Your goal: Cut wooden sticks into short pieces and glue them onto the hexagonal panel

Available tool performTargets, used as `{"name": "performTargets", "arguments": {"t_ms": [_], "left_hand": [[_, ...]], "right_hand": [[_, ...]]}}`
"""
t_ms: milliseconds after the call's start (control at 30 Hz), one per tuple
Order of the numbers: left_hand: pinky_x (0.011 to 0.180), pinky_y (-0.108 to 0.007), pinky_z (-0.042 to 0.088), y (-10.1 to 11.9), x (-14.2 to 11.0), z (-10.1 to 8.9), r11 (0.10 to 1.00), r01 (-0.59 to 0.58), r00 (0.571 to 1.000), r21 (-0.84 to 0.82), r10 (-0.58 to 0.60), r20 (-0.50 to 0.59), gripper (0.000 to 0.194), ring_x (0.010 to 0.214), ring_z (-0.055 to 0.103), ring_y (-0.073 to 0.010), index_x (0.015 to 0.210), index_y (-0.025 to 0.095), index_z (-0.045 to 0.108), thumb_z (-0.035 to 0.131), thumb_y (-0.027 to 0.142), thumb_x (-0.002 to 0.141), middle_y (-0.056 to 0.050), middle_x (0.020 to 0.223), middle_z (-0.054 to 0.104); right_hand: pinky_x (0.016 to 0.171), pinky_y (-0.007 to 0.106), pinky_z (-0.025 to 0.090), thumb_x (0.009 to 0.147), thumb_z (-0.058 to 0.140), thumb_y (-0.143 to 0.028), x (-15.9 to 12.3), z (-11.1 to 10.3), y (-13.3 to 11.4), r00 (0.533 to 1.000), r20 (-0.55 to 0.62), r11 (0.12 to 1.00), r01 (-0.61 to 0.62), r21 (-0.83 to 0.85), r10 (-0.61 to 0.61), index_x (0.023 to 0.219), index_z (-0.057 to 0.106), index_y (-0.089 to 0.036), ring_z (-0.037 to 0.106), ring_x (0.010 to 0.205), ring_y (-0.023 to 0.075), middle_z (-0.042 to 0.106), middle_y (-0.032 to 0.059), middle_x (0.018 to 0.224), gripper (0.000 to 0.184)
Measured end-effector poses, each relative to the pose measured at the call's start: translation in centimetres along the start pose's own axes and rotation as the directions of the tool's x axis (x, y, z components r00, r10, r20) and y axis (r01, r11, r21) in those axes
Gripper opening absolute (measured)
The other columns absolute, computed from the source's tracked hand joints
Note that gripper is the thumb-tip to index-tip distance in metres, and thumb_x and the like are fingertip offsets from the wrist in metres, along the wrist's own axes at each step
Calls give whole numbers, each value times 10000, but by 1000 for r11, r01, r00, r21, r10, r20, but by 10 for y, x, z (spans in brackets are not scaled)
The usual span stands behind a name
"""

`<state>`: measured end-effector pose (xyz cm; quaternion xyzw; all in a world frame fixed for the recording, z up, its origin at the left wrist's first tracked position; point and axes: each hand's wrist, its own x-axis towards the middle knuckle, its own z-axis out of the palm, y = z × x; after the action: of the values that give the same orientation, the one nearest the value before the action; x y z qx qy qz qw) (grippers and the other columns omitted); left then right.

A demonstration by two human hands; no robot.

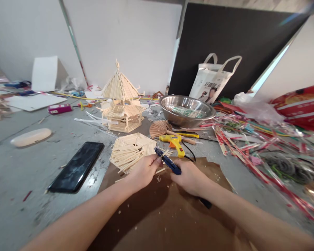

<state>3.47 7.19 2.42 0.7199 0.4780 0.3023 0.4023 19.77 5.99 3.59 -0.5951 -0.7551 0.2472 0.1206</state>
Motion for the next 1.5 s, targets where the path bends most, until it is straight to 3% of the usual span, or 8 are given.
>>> {"name": "performTargets", "arguments": {"t_ms": [233, 400, 667, 767, 867, 1033, 1233, 1500], "left_hand": [[460, -192, 257, -2, -3, 1, 1000, 17, 1000, 12, -17, 7, 361, 463, 337, -73, 627, 148, 471, 269, 396, 794, 44, 482, 359], [507, -203, 286, -5, 2, -4, 997, 53, 996, 54, -48, -77, 353, 545, 404, -91, 628, 145, 468, 278, 394, 791, 26, 548, 427], [502, -210, 311, -5, 2, -7, 966, 15, 1000, 257, -15, -4, 276, 564, 459, -108, 704, 158, 483, 307, 355, 784, 6, 599, 510], [521, -224, 329, -3, -1, -5, 883, -24, 999, 469, 2, 47, 214, 616, 507, -135, 771, 174, 507, 347, 317, 768, -23, 677, 566], [561, -247, 366, -3, -3, -3, 770, -35, 997, 637, -20, 79, 220, 693, 543, -172, 823, 186, 517, 360, 327, 759, -55, 769, 593], [573, -310, 416, -7, -4, 0, 629, -24, 987, 777, -106, 117, 253, 693, 568, -221, 816, 189, 526, 371, 378, 749, -74, 765, 609], [612, -307, 422, -8, -4, -1, 608, -57, 978, 792, -124, 166, 247, 711, 571, -211, 802, 158, 559, 360, 297, 756, -99, 761, 611], [552, -280, 370, -13, -1, -7, 672, -76, 978, 737, -96, 188, 219, 679, 556, -208, 720, 170, 569, 376, 271, 734, -97, 737, 608]], "right_hand": [[403, 183, 279, 613, 405, -211, 5, 16, 8, 979, 167, 990, -131, 60, 119, 568, 464, -166, 433, 437, 88, 486, -16, 493, 86], [348, 200, 319, 658, 365, -236, 4, 1, 3, 916, 375, 905, -276, 323, 145, 587, 411, -176, 436, 338, 100, 478, -17, 431, 104], [545, 265, 427, 642, 487, -264, 2, -27, 3, 944, 330, 628, -242, 740, -24, 722, 485, -145, 538, 536, 125, 544, 14, 649, 144], [587, 276, 424, 642, 503, -279, 0, -33, 7, 962, 272, 616, -203, 761, -19, 785, 486, -144, 544, 573, 131, 552, 20, 678, 198], [578, 267, 411, 653, 500, -311, 0, -39, 12, 981, 192, 740, -155, 654, 35, 836, 480, -148, 535, 582, 130, 550, 13, 677, 247], [540, 246, 361, 665, 478, -406, 3, -40, 16, 995, -63, 994, -67, 90, 73, 815, 510, -178, 504, 581, 139, 560, -2, 644, 275], [584, 269, 361, 676, 445, -443, 7, -38, 20, 975, -193, 964, -150, -220, 107, 978, 485, -195, 549, 710, 201, 600, 55, 830, 392], [614, 327, 373, 675, 367, -571, 16, -48, 44, 902, -360, 840, -377, -392, 237, 1067, 442, -177, 540, 810, 266, 565, 112, 952, 561]]}}
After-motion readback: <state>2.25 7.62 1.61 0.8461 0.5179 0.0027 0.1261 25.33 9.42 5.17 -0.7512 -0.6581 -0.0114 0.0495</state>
